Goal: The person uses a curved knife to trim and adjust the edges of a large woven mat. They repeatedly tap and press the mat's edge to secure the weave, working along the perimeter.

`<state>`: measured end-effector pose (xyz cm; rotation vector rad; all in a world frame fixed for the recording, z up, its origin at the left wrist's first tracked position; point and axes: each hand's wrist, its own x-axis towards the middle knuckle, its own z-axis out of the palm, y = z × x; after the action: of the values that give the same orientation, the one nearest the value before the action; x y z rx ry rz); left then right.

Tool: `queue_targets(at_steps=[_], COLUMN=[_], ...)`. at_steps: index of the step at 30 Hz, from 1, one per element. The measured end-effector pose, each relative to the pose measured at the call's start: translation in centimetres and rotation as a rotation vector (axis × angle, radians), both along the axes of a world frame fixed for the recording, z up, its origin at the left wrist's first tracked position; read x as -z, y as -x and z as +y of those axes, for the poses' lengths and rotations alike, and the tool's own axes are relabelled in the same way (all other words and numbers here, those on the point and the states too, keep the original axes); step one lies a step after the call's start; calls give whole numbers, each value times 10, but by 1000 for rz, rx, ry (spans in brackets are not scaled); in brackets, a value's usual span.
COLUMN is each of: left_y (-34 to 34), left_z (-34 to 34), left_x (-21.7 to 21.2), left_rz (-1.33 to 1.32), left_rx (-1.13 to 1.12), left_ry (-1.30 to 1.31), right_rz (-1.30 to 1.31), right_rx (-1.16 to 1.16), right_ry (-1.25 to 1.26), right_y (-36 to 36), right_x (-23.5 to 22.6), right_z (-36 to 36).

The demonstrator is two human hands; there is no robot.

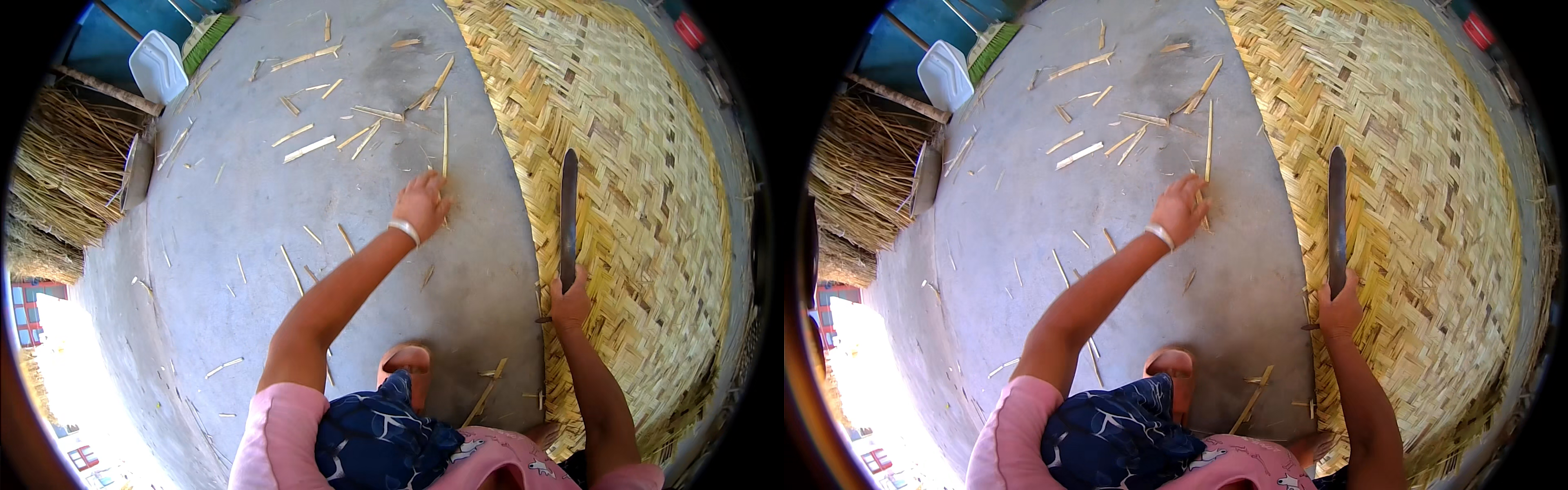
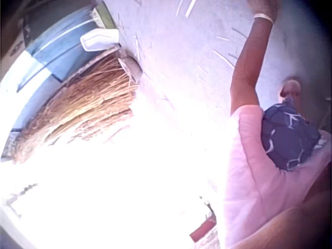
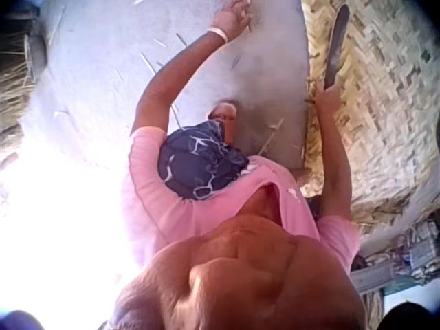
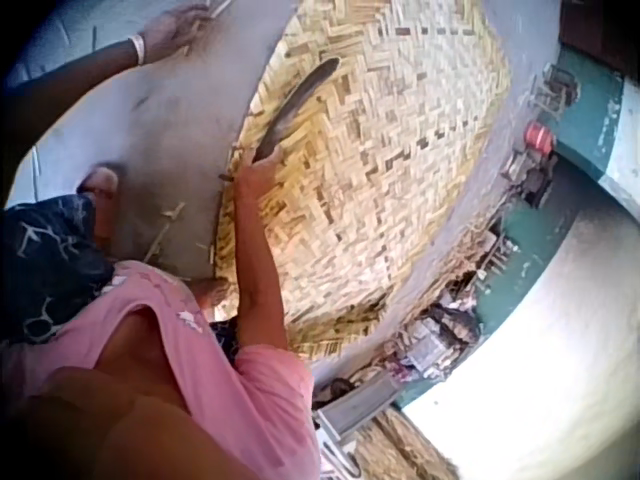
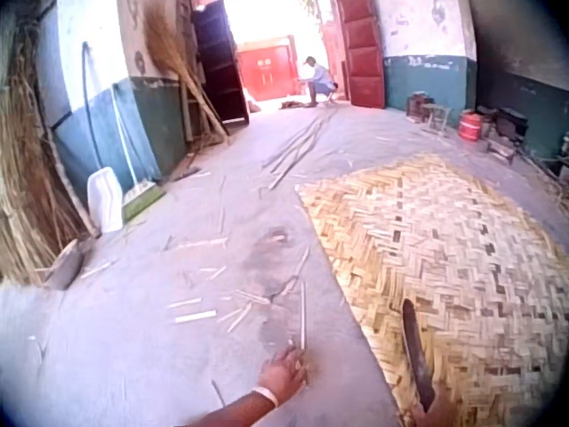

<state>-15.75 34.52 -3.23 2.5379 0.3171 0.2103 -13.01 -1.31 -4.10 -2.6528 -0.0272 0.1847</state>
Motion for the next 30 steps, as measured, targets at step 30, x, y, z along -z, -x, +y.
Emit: queue_targets(at_steps=[30], left_y=[537], left_z=[-94], left_x=[25], left_rz=[556], left_rx=[-85], left_ry=[-325], right_rz=[62], right_rx=[-167], right_ry=[65], right_y=[-17], right_x=[-21], right_z=[-13])
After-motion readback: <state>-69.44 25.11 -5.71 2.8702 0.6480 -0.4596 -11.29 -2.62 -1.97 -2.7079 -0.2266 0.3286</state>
